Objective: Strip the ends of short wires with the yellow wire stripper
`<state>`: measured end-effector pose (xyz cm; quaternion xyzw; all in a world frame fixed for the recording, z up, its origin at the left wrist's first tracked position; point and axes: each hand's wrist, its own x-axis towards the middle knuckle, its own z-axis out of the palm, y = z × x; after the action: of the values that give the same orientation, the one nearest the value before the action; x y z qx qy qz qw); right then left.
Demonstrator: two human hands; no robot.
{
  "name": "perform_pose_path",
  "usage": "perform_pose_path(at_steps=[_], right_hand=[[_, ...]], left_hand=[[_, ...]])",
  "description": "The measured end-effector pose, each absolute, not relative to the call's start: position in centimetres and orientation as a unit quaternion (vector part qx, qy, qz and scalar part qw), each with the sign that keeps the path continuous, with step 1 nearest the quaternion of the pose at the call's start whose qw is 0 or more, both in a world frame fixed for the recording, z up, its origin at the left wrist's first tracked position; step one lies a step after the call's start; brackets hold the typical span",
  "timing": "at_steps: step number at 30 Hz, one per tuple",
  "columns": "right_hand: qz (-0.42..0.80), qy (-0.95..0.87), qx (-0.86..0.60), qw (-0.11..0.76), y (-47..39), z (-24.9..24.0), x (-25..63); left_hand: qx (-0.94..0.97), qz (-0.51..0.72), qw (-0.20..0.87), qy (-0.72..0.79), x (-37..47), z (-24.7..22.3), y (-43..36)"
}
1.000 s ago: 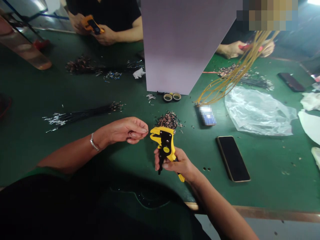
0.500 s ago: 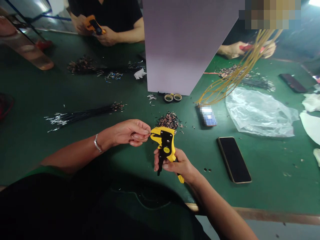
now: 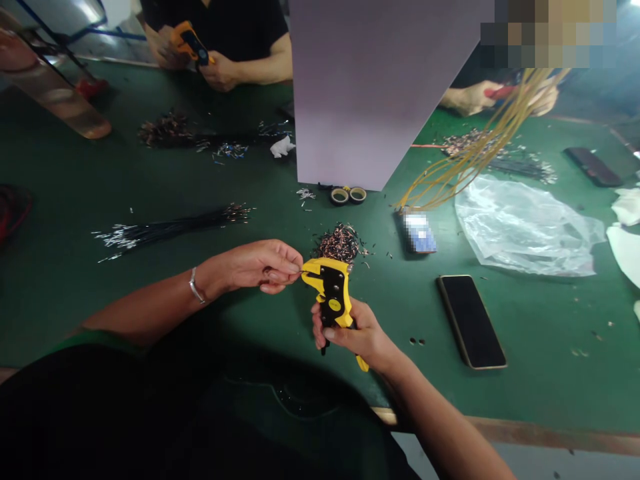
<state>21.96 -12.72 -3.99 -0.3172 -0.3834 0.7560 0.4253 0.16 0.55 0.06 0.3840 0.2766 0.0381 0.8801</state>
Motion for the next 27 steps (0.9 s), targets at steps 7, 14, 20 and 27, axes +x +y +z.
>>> perform_pose_path(at_steps=[7,14,20,27], right_hand=[[0.759,-0.361,-0.335,0.426,-13.0,-4.0,21.9],[0.755,-0.355,-0.337,0.436,-13.2,-4.1,21.4],[0.739,-0.387,-0.356,0.42,-13.2,-4.4,21.3],[0.7,-0.431,-0.405,0.401,-13.2,-4.7,21.1]], left_hand=[[0.411,0.039,0.867,0.28,0.1,-0.1,0.7],[0.436,0.055,0.852,0.284,0.1,-0.3,0.9],[0.46,0.082,0.833,0.298,0.2,-0.7,1.0],[0.491,0.107,0.805,0.316,0.5,-1.6,1.4]])
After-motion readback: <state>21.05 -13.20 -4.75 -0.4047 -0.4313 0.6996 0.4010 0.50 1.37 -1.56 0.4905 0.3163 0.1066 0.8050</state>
